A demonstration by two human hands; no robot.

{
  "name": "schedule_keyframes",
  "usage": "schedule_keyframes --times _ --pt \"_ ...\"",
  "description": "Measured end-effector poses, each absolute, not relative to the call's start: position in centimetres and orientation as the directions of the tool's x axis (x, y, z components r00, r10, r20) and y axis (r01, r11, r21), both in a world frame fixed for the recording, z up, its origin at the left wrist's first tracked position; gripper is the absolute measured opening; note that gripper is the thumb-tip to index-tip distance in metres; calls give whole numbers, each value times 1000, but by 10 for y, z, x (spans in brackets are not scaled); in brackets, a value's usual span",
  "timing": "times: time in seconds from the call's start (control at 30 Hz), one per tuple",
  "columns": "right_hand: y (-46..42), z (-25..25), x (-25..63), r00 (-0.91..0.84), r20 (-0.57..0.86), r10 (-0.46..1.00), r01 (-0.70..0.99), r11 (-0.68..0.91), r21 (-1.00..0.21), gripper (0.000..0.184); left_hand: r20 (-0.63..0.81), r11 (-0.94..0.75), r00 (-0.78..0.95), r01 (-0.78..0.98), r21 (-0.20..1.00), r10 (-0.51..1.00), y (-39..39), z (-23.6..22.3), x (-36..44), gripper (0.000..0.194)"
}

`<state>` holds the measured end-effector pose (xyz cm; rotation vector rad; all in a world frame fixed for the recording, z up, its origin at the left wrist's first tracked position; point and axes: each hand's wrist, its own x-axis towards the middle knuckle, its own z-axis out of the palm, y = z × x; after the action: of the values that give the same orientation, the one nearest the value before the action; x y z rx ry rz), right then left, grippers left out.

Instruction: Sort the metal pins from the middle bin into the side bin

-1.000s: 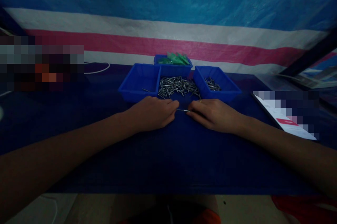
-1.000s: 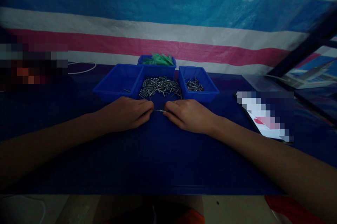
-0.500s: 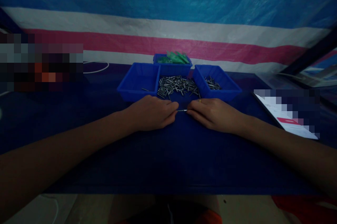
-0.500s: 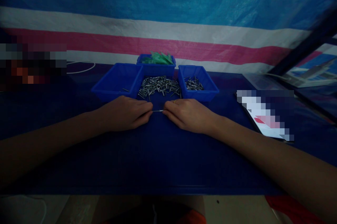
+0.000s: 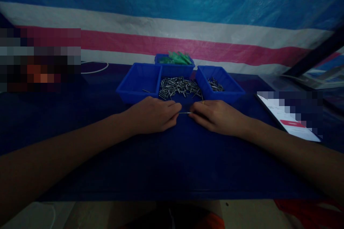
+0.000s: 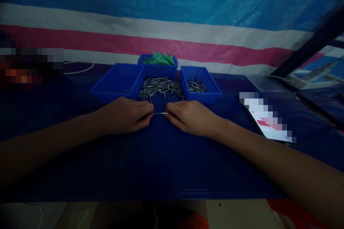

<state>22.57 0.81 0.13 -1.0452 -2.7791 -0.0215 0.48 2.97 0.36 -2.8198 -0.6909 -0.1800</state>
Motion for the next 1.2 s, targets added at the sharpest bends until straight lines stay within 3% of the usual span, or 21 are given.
schedule_keyframes --times 0.3,0.57,0.87,1.2 --pt "8 3 225 -743 164 649 649 758 -60 21 265 -849 879 462 -259 397 27 2 3 11" --pt "7 1 226 -774 233 589 605 797 -7 26 476 -871 848 400 -286 233 28 0 2 20" --pt "6 0 226 -786 289 546 564 825 -25 27 470 -888 871 323 -326 144 29 -1 1 23" --pt "6 1 225 -791 253 558 566 823 -46 31 333 -936 936 211 -282 110 30 3 -2 20"
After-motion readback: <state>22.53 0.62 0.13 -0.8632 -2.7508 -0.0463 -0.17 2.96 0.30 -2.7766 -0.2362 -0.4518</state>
